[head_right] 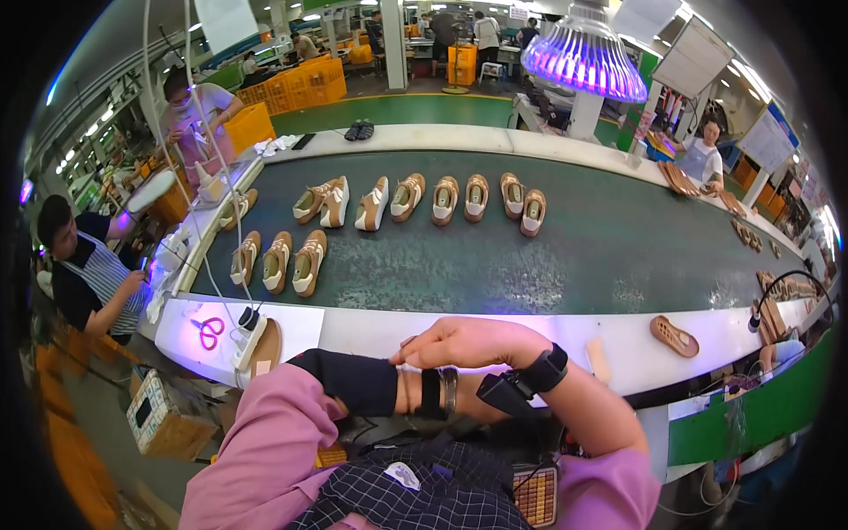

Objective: The recorder is inspecting finished shoes on a conveyor belt, checking for symmetry and quality before preparing them for the next stage.

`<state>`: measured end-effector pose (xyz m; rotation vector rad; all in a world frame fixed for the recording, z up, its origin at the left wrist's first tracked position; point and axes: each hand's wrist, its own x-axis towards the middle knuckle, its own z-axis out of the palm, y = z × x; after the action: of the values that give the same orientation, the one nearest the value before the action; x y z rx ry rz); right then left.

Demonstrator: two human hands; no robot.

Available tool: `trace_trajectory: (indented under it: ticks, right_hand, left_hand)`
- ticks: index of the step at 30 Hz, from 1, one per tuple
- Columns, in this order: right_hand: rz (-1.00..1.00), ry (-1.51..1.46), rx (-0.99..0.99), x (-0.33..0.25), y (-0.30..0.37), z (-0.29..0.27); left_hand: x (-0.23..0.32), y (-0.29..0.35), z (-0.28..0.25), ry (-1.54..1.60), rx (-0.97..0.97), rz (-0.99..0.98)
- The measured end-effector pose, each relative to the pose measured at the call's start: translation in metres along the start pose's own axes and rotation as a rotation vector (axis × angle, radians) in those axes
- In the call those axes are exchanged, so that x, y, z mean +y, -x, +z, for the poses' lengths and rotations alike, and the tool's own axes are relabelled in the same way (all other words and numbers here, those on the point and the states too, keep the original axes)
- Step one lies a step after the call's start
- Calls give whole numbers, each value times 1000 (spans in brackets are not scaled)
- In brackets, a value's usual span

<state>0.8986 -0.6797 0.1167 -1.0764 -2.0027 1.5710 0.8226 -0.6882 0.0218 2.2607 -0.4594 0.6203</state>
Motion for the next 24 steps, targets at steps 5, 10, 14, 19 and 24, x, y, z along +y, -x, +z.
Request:
trace_trajectory:
  ticks: [5,10,14,19,24]
  right_hand:
    - [262,-242,-162,11,12,2]
    - [40,-656,-145,37,3,15]
    - [-73,-1004,-162,62,-7,47]
    - [-403,786,974,111,0,77]
    - [-108,-585,416,113,9,62]
  left_hand:
    - [43,-21,27,-285,-709,209]
    - [71,-51,15,147,-586,209]
    - [97,-97,-45,508,-338,186]
    - [61,-135,-118,841,103,-118]
    - [29,-110,-155,826,487,-206]
